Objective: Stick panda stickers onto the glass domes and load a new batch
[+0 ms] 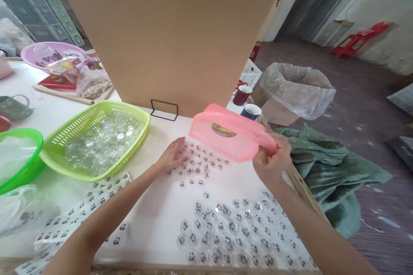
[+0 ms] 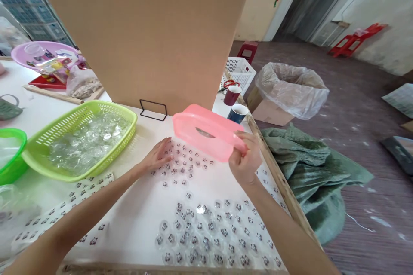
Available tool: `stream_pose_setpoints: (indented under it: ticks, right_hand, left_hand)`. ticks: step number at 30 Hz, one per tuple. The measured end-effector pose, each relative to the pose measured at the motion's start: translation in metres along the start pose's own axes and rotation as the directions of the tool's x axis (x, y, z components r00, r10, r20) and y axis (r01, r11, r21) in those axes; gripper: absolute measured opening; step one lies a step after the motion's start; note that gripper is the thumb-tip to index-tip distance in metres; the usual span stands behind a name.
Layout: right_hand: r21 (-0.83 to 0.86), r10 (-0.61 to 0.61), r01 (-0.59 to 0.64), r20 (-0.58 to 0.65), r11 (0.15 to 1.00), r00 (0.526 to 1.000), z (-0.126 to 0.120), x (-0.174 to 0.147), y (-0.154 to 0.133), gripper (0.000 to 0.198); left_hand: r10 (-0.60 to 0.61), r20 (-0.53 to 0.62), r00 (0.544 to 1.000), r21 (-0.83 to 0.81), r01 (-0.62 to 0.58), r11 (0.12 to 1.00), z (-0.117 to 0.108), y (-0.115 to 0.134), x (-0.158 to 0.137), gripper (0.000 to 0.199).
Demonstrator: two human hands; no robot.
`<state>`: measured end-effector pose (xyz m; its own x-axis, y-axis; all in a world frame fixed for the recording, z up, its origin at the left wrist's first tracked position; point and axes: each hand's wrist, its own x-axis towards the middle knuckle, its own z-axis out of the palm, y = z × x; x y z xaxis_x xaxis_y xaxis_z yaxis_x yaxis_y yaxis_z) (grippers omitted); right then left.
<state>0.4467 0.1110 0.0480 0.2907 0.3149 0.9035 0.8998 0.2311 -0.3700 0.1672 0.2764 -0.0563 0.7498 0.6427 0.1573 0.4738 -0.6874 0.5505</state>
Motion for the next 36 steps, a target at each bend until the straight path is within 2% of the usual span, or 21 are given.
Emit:
stream_pose_setpoints:
  ticks: [5,9,11,13,16,18,21,25,31,36]
  right_hand:
    - [-0.240,0.254,-0.277,-0.123,0.931,0.959,-0.020,0.013,0.037,0.020]
    - [-0.315,0.415,-0.436,-0.132,0.843,0.900,-0.030,0.021,0.067,0.022]
    - [-0.332,0.500,-0.513,-0.129,0.792,0.856,-0.032,0.018,0.078,0.024]
    - [-0.337,0.570,-0.580,-0.138,0.742,0.810,-0.030,0.009,0.085,0.027]
    - [-0.326,0.648,-0.654,-0.142,0.683,0.748,-0.023,-0.011,0.085,0.030]
    - [-0.314,0.685,-0.684,-0.128,0.658,0.717,-0.016,-0.025,0.079,0.031]
    - [-0.282,0.698,-0.693,-0.100,0.664,0.709,-0.007,-0.044,0.068,0.030]
    - [-0.230,0.726,-0.725,-0.093,0.650,0.681,0.002,-0.060,0.053,0.029]
    - [-0.157,0.768,-0.769,-0.078,0.620,0.635,0.004,-0.075,0.041,0.026]
    - [-0.122,0.784,-0.795,-0.135,0.594,0.606,0.000,-0.084,0.047,0.024]
  left_hand:
    - [-0.057,-0.025,0.998,-0.008,0.057,0.998,-0.005,-0.005,-0.003,0.077]
    - [-0.103,-0.054,0.993,-0.004,0.103,0.995,-0.011,-0.007,-0.026,0.073]
    - [-0.102,-0.049,0.994,0.027,0.103,0.994,-0.012,-0.007,-0.041,0.080]
    - [-0.089,-0.029,0.996,0.114,0.092,0.989,-0.009,-0.004,-0.050,0.095]
    - [-0.086,-0.005,0.996,0.250,0.084,0.964,0.001,0.006,-0.045,0.115]
    - [-0.100,-0.009,0.995,0.271,0.099,0.958,0.009,0.016,-0.034,0.121]
    - [-0.091,-0.009,0.996,0.244,0.091,0.966,0.023,0.032,-0.017,0.123]
    - [-0.026,-0.003,1.000,0.138,0.026,0.990,0.041,0.054,-0.007,0.112]
    - [-0.009,-0.013,1.000,-0.052,0.009,0.999,0.068,0.092,0.005,0.101]
    - [0.139,0.024,0.990,-0.144,-0.134,0.980,0.074,0.127,0.026,0.089]
